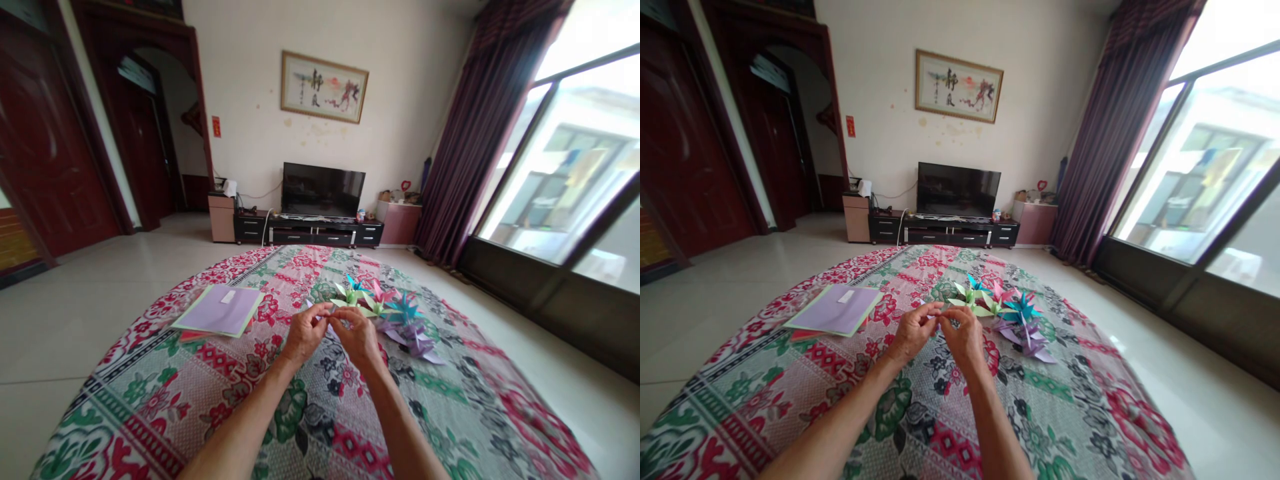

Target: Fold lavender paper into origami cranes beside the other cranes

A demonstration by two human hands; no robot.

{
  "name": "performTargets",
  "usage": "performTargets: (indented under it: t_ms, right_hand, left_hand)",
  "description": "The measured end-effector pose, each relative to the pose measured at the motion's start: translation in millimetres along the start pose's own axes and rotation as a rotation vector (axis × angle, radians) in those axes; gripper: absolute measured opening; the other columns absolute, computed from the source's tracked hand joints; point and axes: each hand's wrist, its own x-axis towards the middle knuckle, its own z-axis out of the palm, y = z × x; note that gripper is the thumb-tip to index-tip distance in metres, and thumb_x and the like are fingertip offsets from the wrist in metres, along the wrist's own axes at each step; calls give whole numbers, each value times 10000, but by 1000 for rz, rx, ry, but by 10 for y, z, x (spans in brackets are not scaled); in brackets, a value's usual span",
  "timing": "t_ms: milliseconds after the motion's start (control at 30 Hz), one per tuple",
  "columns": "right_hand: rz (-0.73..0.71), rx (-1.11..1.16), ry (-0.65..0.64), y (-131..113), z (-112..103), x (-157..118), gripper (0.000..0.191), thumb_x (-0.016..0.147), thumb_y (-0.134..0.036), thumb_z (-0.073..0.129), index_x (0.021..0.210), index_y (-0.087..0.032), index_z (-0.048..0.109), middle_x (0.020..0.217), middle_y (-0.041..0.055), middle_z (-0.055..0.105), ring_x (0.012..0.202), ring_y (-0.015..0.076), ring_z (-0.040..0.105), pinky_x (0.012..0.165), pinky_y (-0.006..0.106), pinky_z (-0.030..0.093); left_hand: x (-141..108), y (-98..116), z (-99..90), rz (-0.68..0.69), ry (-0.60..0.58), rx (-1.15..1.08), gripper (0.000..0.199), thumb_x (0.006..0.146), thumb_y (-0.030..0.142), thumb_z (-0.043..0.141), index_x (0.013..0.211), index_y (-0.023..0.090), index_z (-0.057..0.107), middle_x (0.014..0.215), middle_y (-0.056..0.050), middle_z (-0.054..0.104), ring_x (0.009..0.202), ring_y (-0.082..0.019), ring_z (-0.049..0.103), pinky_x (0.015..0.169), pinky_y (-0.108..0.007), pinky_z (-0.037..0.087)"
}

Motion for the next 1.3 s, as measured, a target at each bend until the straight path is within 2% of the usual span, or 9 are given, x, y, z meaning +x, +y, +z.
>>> performTargets:
  t_ms: [533,1133,1233,1300]
  right_hand:
    - [13,63,-51,22,-25,0,152,733,-271,570,738,-195,702,848,43,671,805,188,606,764,299,440]
    - [23,43,-28,-14,-49,2,148,713,-273,573,666,-200,693,830,44,668,771,175,610,748,282,441]
    - [17,64,-38,-38,-70,17,185,725,-317,554,711,-203,699,856,48,671,801,181,606,765,285,439]
    - [32,80,0,-48,-93,33,260,750,-360,511,802,-189,699,899,61,670,837,189,599,777,286,435]
  left_hand:
    - [-12,-50,21,13,-12,-32,316,750,217,513,1040,179,632,828,-25,688,538,-78,565,531,-174,456]
    - [-24,14,15,-37,-47,-100,318,754,261,532,1041,165,630,827,-40,683,536,-83,559,523,-182,458]
    - [-13,-3,9,-51,-39,-131,317,752,273,536,1033,160,628,812,-36,676,507,-75,537,500,-181,448]
    - [4,-7,-6,-70,-22,-172,321,748,273,536,1033,151,619,796,-33,673,481,-68,519,482,-179,437]
